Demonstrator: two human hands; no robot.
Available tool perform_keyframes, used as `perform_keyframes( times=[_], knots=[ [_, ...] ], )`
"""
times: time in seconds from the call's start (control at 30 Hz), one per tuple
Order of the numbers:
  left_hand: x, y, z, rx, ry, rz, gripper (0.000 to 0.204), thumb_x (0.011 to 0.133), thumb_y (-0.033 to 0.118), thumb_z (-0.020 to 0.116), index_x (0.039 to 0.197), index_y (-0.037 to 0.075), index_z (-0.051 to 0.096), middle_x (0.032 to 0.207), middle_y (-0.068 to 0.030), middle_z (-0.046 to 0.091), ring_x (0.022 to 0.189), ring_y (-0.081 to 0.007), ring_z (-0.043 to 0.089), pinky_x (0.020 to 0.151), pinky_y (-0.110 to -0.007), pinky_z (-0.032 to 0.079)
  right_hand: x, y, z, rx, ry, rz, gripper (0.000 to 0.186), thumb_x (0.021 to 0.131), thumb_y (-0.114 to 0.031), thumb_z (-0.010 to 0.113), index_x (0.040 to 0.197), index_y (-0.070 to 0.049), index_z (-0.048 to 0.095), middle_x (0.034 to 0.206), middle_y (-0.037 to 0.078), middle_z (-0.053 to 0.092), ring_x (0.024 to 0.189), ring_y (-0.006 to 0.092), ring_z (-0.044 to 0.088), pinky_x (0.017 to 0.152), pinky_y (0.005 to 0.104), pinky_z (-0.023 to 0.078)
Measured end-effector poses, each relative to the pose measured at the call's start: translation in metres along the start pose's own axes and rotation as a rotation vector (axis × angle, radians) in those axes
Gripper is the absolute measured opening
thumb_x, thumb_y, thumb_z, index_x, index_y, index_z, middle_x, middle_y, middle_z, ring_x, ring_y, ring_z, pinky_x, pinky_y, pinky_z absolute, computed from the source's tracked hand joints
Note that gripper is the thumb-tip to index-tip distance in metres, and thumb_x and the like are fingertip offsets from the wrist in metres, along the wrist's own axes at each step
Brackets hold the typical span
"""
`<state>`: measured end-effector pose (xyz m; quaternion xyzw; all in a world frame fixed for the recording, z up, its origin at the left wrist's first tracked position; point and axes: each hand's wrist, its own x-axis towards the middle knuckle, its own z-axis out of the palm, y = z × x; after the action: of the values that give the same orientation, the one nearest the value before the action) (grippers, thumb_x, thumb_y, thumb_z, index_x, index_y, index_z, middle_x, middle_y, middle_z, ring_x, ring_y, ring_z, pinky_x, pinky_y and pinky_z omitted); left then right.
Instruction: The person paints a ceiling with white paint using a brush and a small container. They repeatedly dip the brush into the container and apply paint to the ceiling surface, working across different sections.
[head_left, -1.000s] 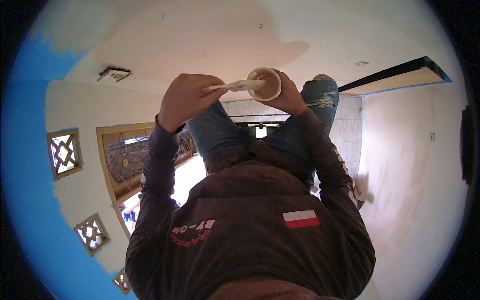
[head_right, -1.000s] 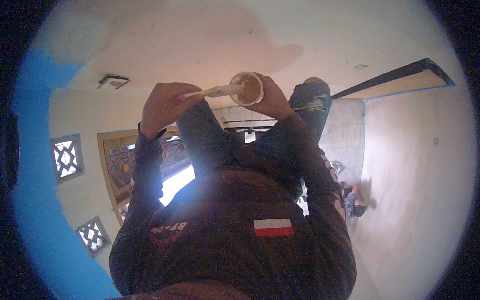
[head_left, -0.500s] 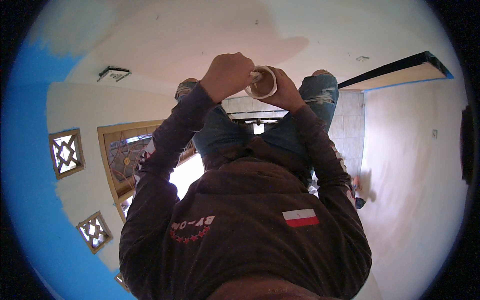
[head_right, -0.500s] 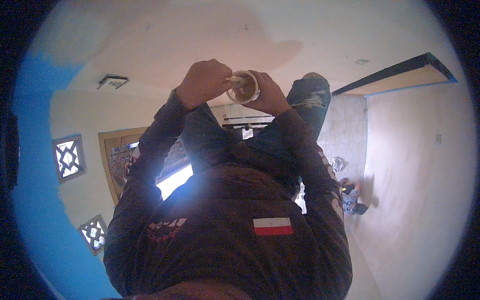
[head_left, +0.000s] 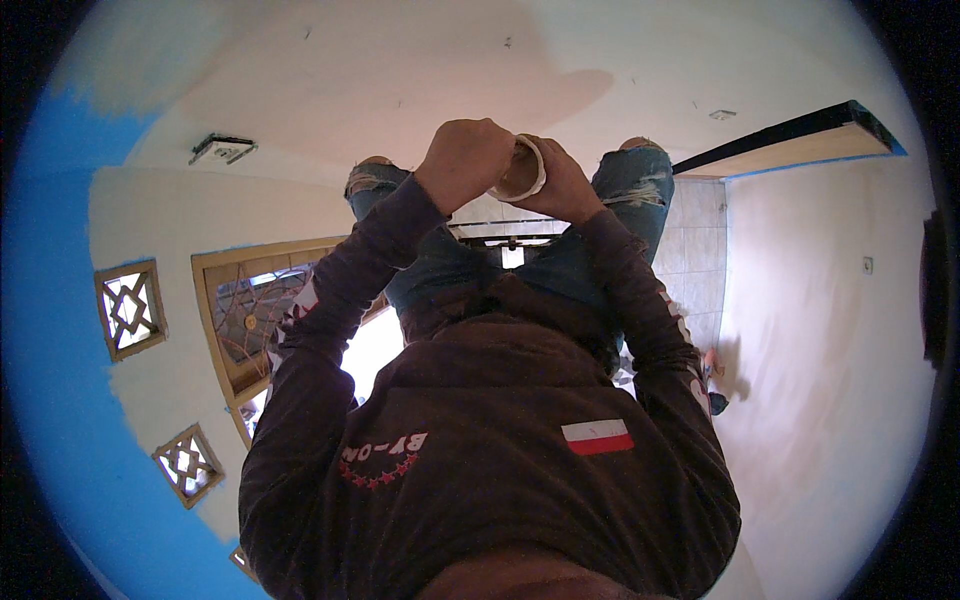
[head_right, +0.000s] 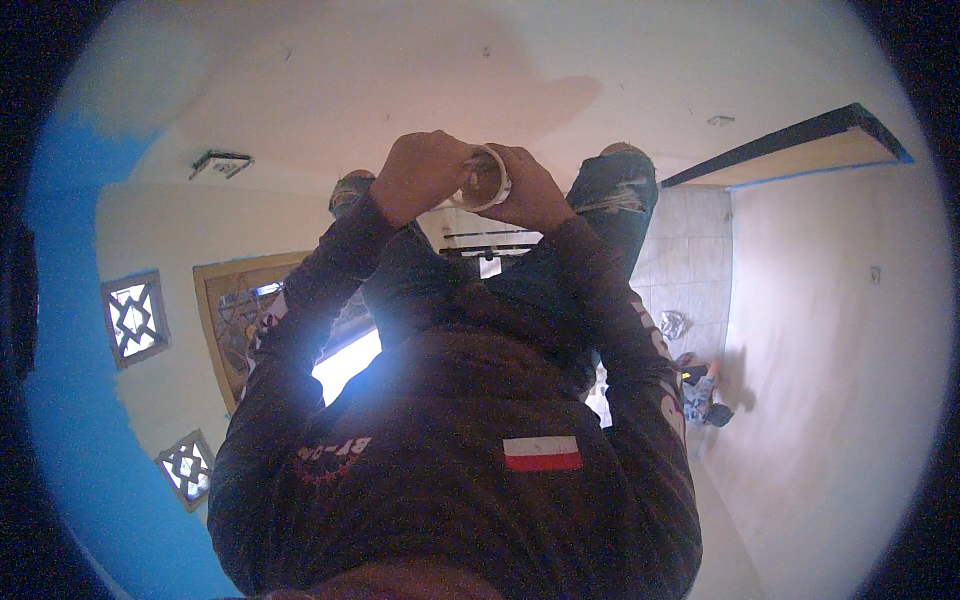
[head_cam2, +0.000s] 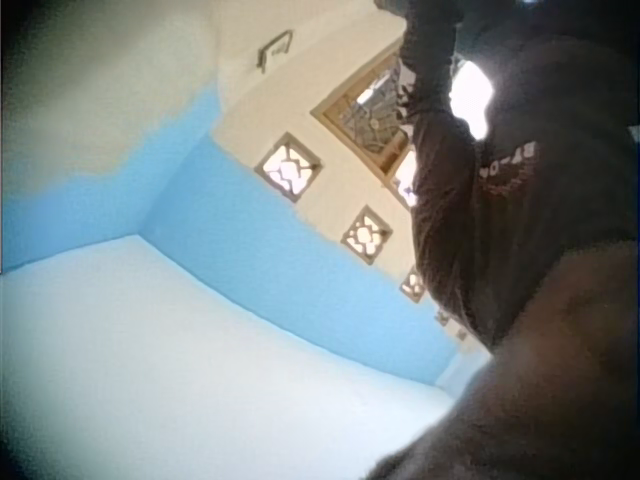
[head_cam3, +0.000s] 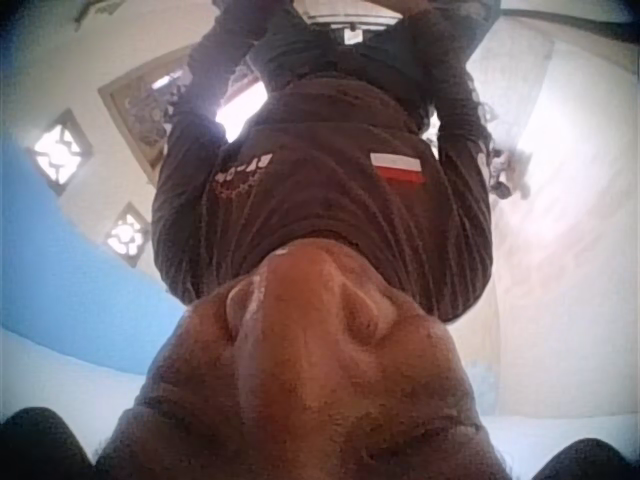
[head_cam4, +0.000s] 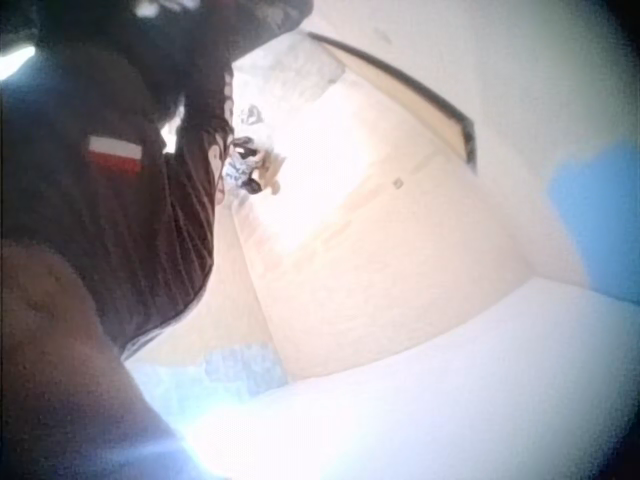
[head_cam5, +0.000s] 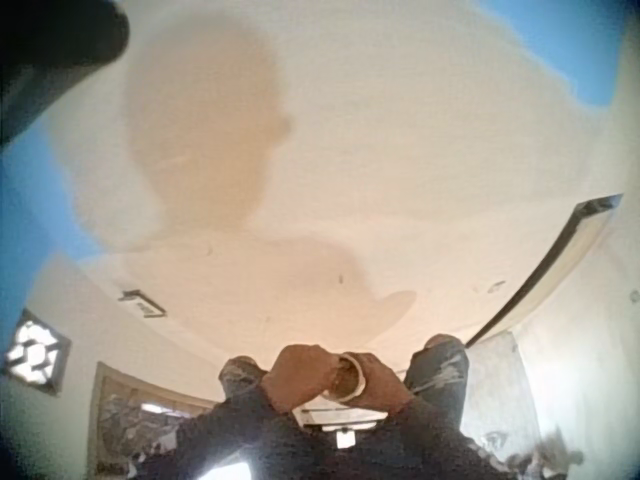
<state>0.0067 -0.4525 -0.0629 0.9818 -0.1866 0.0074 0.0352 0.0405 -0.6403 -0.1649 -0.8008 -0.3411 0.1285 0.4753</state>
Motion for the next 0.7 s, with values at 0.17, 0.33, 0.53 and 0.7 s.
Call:
perform_keyframes(
  times=[0.17, 0.33, 0.53, 0.7],
  knots=[
    [-0.001, 0.0, -0.001, -0.015, -0.003, -0.001, 0.011, 0.076, 0.017, 0.072, 0.077, 0.006, 0.074, 0.073, -0.0147, 0.07, 0.069, -0.0307, 0.072, 0.06, -0.04, 0.058, 0.001, 0.0, 0.0, -0.006, 0.003, -0.005, 0.089, 0.067, -0.042, 0.09, 0.138, -0.009, 0.049, 0.137, 0.015, 0.055, 0.129, 0.0355, 0.051, 0.108, 0.0465, 0.044],
    [0.0, -0.003, -0.002, -0.024, -0.045, -0.01, 0.015, 0.078, 0.021, 0.071, 0.079, 0.006, 0.074, 0.073, -0.0151, 0.07, 0.071, -0.0324, 0.071, 0.062, -0.041, 0.057, -0.001, -0.005, -0.004, 0.008, 0.005, -0.005, 0.089, 0.066, -0.04, 0.09, 0.138, -0.01, 0.049, 0.137, 0.015, 0.055, 0.128, 0.0347, 0.051, 0.108, 0.0459, 0.044],
    [-0.008, -0.013, -0.036, -0.114, -0.077, -0.083, 0.029, 0.087, 0.035, 0.063, 0.082, 0.009, 0.074, 0.074, -0.0142, 0.069, 0.072, -0.0348, 0.068, 0.066, -0.045, 0.055, 0.001, 0.002, -0.001, 0.062, 0.04, -0.005, 0.088, 0.066, -0.038, 0.091, 0.137, -0.009, 0.05, 0.135, 0.014, 0.057, 0.126, 0.0332, 0.054, 0.106, 0.0447, 0.046],
    [-0.018, -0.023, -0.054, -0.179, -0.086, -0.132, 0.03, 0.087, 0.034, 0.064, 0.081, 0.007, 0.076, 0.073, -0.0151, 0.069, 0.068, -0.0344, 0.068, 0.066, -0.045, 0.054, 0.002, 0.001, -0.004, 0.052, 0.047, -0.002, 0.088, 0.066, -0.036, 0.093, 0.136, -0.005, 0.049, 0.132, 0.014, 0.058, 0.122, 0.0308, 0.058, 0.103, 0.0428, 0.048]
  ],
)
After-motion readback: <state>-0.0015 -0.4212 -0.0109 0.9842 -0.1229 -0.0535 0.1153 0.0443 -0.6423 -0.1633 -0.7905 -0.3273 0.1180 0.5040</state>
